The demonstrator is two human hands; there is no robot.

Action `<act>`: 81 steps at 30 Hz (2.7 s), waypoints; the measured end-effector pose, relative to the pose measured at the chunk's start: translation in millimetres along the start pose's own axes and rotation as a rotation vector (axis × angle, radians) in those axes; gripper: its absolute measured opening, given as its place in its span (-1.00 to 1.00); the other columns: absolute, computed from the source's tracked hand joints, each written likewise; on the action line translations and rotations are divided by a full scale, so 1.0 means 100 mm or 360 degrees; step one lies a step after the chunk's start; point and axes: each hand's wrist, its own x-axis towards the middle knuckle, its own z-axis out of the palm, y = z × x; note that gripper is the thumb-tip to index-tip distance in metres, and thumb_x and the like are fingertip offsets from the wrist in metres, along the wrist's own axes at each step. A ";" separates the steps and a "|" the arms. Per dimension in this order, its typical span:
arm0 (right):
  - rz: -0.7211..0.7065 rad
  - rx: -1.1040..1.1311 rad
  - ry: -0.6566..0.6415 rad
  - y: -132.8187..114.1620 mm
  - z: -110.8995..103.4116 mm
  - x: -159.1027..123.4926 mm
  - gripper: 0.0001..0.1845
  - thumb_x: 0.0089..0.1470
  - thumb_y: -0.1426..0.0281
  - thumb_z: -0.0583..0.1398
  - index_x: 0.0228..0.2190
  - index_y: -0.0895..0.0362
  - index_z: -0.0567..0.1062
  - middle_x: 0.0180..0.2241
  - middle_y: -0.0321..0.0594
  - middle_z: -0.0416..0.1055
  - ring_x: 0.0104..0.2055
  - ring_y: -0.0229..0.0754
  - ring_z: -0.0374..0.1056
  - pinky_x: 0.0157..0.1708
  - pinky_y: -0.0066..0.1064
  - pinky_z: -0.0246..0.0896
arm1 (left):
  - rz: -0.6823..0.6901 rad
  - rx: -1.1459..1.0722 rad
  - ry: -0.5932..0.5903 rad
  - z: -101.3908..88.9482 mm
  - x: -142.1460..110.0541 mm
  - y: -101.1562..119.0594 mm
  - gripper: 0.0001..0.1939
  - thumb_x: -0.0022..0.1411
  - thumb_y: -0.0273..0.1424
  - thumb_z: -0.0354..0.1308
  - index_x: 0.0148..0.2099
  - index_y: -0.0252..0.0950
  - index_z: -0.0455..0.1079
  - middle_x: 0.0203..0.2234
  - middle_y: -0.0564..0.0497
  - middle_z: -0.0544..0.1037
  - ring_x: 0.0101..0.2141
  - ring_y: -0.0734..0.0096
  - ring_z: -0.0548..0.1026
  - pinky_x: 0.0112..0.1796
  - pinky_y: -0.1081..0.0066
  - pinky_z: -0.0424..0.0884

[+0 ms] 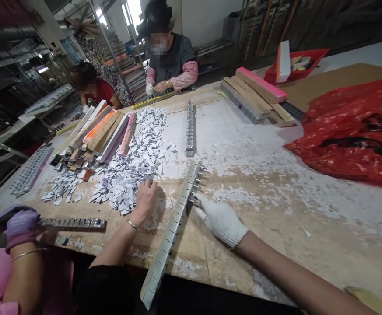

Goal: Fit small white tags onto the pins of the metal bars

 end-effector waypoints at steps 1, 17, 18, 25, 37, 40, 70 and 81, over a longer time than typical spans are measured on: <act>-0.0003 0.0022 0.0007 0.03 0.03 -0.05 -0.54 0.29 0.29 0.06 0.18 0.12 0.33 -0.16 -0.06 0.58 -0.20 0.00 0.52 -0.31 -0.34 0.28 | 0.0016 0.0046 0.0011 -0.01 0.07 -0.05 -0.81 0.21 -0.67 0.05 -0.30 -0.30 0.38 -0.28 -0.14 0.47 -0.19 0.17 0.41 -0.21 0.26 0.32; -0.0466 0.0341 0.0167 -0.42 -0.27 -0.47 -0.68 0.26 0.42 0.07 -0.03 0.16 0.52 -0.13 -0.04 0.54 -0.09 -0.07 0.45 -0.12 -0.37 0.29 | -0.0399 -0.2000 -0.0498 -0.47 -0.93 0.95 -0.74 0.21 -0.19 0.23 -0.27 -0.27 0.32 -0.51 0.11 0.38 -0.50 0.50 0.36 -0.44 0.46 0.30; -0.0451 0.0370 0.0166 -0.40 -0.29 -0.51 -0.69 0.26 0.42 0.08 -0.04 0.15 0.51 -0.13 -0.06 0.54 -0.10 -0.09 0.45 -0.14 -0.39 0.28 | -0.0286 -0.1874 -0.0447 -0.49 -0.96 0.96 -0.75 0.24 -0.20 0.21 -0.28 -0.28 0.34 -0.51 0.10 0.38 -0.50 0.50 0.35 -0.42 0.46 0.29; -0.0513 0.0530 -0.0199 -0.19 -0.62 -0.73 -0.65 0.32 0.21 0.05 -0.31 0.12 0.54 -0.38 -0.22 0.53 -0.36 -0.18 0.41 -0.38 -0.44 0.10 | 0.0177 -0.1656 -0.0776 -0.57 -1.05 0.88 -0.73 0.33 -0.19 0.14 -0.33 -0.28 0.32 -0.50 0.09 0.32 -0.47 0.51 0.27 -0.43 0.49 0.23; -0.0252 0.0371 -0.0293 -0.28 -0.41 -0.57 -0.71 0.31 0.30 0.04 -0.28 0.14 0.52 -0.37 -0.17 0.55 -0.33 -0.16 0.44 -0.39 -0.41 0.02 | 0.0159 -0.1116 -0.0263 -0.19 -1.10 0.92 -0.77 0.41 -0.30 -0.02 -0.23 -0.26 0.40 -0.52 0.05 0.45 -0.48 0.44 0.41 -0.40 0.44 0.29; -0.0054 0.0251 -0.0354 -0.24 -0.28 -0.37 -0.70 0.33 0.30 0.01 -0.23 0.12 0.51 -0.32 -0.16 0.57 -0.30 -0.14 0.47 -0.40 -0.42 0.08 | 0.0083 -0.0836 -0.0208 -0.09 -0.88 0.73 -0.77 0.39 -0.29 -0.02 -0.05 -0.27 0.39 -0.52 0.06 0.44 -0.48 0.39 0.41 -0.41 0.42 0.29; 0.0086 -0.0025 -0.0144 0.03 -0.15 -0.08 -0.56 0.33 0.23 0.00 0.14 0.09 0.36 -0.17 -0.08 0.58 -0.19 0.00 0.52 -0.28 -0.34 0.29 | 0.0215 0.0158 -0.0224 -0.06 0.06 0.11 -0.72 0.27 -0.65 -0.05 -0.18 -0.28 0.43 -0.27 -0.15 0.46 -0.23 0.17 0.42 -0.24 0.23 0.35; 0.0146 0.0527 0.0096 0.04 -0.09 -0.45 -0.54 0.25 0.33 0.08 0.16 0.13 0.37 -0.21 -0.10 0.58 -0.24 -0.08 0.49 -0.26 -0.36 0.28 | 0.0432 0.0044 -0.0180 -0.45 0.13 0.29 -0.79 0.29 -0.62 -0.04 -0.23 -0.28 0.38 -0.30 -0.10 0.46 -0.28 0.27 0.43 -0.24 0.29 0.38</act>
